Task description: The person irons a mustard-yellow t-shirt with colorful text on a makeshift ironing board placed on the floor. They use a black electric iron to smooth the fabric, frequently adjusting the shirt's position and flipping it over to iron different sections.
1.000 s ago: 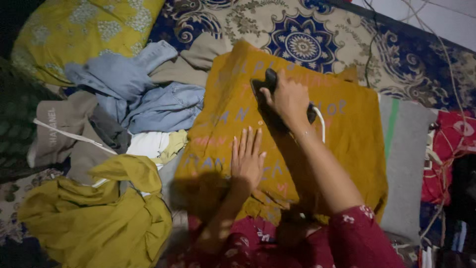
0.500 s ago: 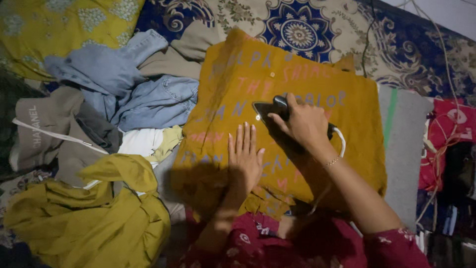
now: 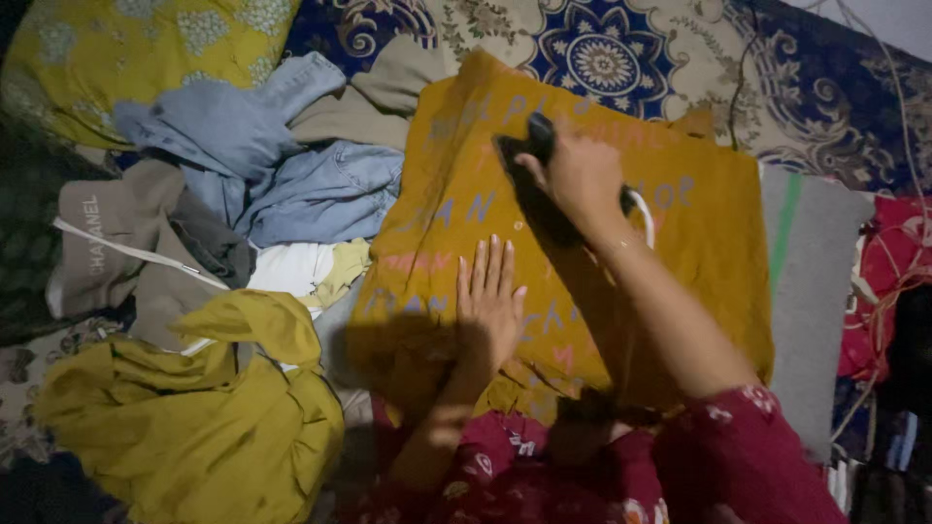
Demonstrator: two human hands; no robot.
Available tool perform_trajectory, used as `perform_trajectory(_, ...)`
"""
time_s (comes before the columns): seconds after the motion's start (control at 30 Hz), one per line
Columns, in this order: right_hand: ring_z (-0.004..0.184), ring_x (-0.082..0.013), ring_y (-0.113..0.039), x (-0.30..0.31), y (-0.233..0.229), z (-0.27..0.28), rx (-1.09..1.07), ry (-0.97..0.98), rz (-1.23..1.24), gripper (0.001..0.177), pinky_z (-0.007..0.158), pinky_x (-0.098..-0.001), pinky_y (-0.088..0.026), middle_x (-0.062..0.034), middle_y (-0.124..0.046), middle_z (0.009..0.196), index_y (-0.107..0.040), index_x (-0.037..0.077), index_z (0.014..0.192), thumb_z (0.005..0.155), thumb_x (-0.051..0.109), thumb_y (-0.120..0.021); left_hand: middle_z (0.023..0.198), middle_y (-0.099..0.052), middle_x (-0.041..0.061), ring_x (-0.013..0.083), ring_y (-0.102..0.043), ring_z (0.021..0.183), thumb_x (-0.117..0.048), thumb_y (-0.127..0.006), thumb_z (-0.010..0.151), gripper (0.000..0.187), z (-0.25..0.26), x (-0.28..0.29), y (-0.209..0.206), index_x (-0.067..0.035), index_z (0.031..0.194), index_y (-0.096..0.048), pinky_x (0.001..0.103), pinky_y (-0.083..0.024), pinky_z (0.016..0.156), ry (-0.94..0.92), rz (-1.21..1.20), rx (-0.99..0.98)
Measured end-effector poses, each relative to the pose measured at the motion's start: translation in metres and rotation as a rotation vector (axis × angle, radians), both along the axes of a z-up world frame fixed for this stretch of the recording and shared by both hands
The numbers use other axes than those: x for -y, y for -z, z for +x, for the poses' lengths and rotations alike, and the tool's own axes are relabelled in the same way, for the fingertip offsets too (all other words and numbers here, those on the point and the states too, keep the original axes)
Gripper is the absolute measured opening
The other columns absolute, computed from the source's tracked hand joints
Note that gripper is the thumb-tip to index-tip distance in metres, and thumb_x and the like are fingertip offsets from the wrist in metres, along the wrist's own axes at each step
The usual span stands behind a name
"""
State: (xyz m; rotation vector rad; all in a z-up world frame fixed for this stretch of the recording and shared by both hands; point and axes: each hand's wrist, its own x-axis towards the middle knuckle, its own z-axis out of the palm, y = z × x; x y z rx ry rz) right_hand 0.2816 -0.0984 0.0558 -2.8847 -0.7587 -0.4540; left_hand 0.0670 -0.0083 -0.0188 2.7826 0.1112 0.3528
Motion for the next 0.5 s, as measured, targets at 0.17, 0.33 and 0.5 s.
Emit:
perform_trajectory(0.17,0.054,-0.0405,-0.066,0.069,-0.006,-0.021,0.014,0.162,-0.094,0.07,0.046,-0.0496,-0.051,-0.0192,-0.066,0.063,-0.059,0.004,0.112,0.086,0.067,-0.077,0.169,-0.025,0.015,0.0297,-0.018,0.157,-0.037,-0.042,0.107,0.065,-0.001,0.0,0.001,-0.005,0.161,-0.028,0.051,-0.009,0.127,0.009,0.075,-0.012)
perform_trajectory(0.33,0.056,-0.0405,-0.066,0.084,0.004,-0.014,0.093,0.223,-0.085,0.067,0.05,-0.0497,-0.051,-0.0188,-0.066,0.065,-0.058,0.005,0.11,0.089,0.065,-0.079,0.169,-0.023,0.018,0.0309,-0.018,0.158,-0.038,-0.042,0.106,0.066,-0.001,0.001,0.003,-0.003,0.161,-0.029,0.053,-0.008,0.127,0.012,0.046,-0.021)
perform_trajectory(0.5,0.059,-0.0419,-0.067,0.059,0.014,0.03,0.121,0.269,-0.017,0.068,0.05,-0.0507,-0.052,-0.0197,-0.068,0.07,-0.059,0.003,0.111,0.083,0.061,-0.082,0.168,-0.025,0.019,0.032,-0.02,0.157,-0.037,-0.046,0.105,0.067,0.0,0.001,0.002,-0.002,0.16,-0.03,0.054,-0.01,0.127,0.014,0.02,0.005)
